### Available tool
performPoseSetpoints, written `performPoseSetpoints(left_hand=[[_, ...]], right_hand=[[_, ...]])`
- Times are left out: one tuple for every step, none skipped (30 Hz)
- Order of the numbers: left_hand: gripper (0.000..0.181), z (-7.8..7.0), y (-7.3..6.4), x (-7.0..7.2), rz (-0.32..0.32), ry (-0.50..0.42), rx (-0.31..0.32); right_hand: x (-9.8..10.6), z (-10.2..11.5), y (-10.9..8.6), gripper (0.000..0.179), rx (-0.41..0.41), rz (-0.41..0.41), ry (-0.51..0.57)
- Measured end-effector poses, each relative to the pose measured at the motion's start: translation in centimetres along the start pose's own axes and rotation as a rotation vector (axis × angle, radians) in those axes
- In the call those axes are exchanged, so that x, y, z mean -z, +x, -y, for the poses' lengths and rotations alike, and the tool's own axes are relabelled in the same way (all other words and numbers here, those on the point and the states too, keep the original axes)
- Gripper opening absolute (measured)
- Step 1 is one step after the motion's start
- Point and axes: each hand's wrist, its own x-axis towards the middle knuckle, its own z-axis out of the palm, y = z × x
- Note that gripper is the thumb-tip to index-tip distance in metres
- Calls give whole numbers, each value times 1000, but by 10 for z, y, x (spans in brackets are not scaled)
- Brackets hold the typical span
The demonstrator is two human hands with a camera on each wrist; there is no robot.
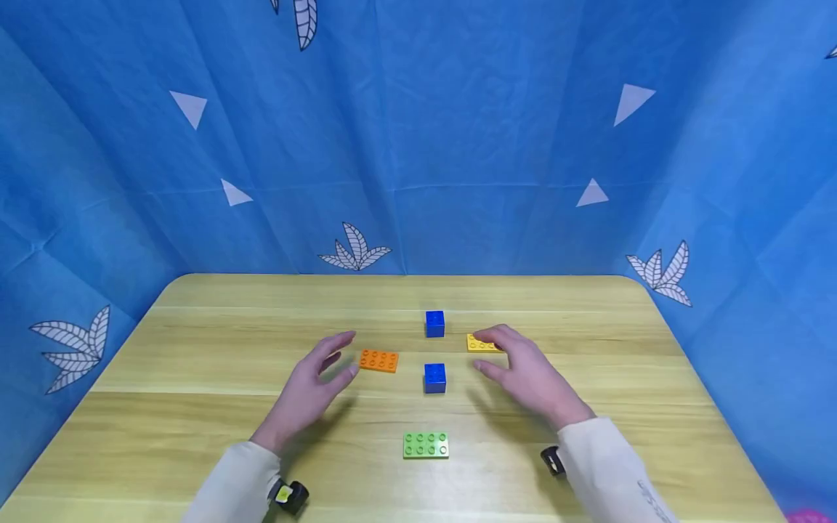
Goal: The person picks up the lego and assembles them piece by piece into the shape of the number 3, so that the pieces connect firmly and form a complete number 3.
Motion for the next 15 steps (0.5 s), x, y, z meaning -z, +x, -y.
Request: performPoseSetpoints(left_hand=[[53, 0, 0, -2, 6, -43, -5], [51, 0, 0, -4, 13, -83, -8], [48, 0, 1, -6, 19, -119, -9], [46, 0, 0, -7, 25, -156, -7], [45, 0, 0, -8, 31, -194, 2], [43, 0, -1, -9, 37, -227, 9], [42, 0, -1, -10, 44, -251, 14], [41, -1, -2, -11, 53, -269, 22], [40, -1, -2, -12, 63, -275, 25], [39, -1, -3, -13, 78, -279, 26], [38, -2, -3, -14, 95, -278, 26], [37, -2, -3, -16, 114, -265, 18], [36, -2, -3, -18, 134, -252, 11], [35, -3, -3, -20, 155, -243, 6], [35, -4, -3, -22, 176, -233, -1]], right_hand=[[-1, 1, 1, 39, 12, -3, 46], [-2, 1, 2, 37, 23, -4, 92], [-3, 2, 3, 35, 34, -3, 135], [-4, 3, 4, 34, 44, 0, 177], [-6, 4, 5, 33, 46, 6, 219], [-7, 5, 6, 32, 45, 12, 259], [-8, 6, 6, 32, 42, 16, 298], [-9, 7, 6, 31, 37, 21, 338], [-10, 7, 6, 31, 29, 24, 374], [-11, 8, 6, 31, 19, 27, 407], [-12, 9, 6, 31, 3, 30, 438], [-13, 9, 6, 32, -7, 31, 464], [-14, 8, 6, 32, -13, 35, 480], [-16, 8, 6, 33, -19, 42, 496], [-17, 7, 6, 34, -20, 49, 507]])
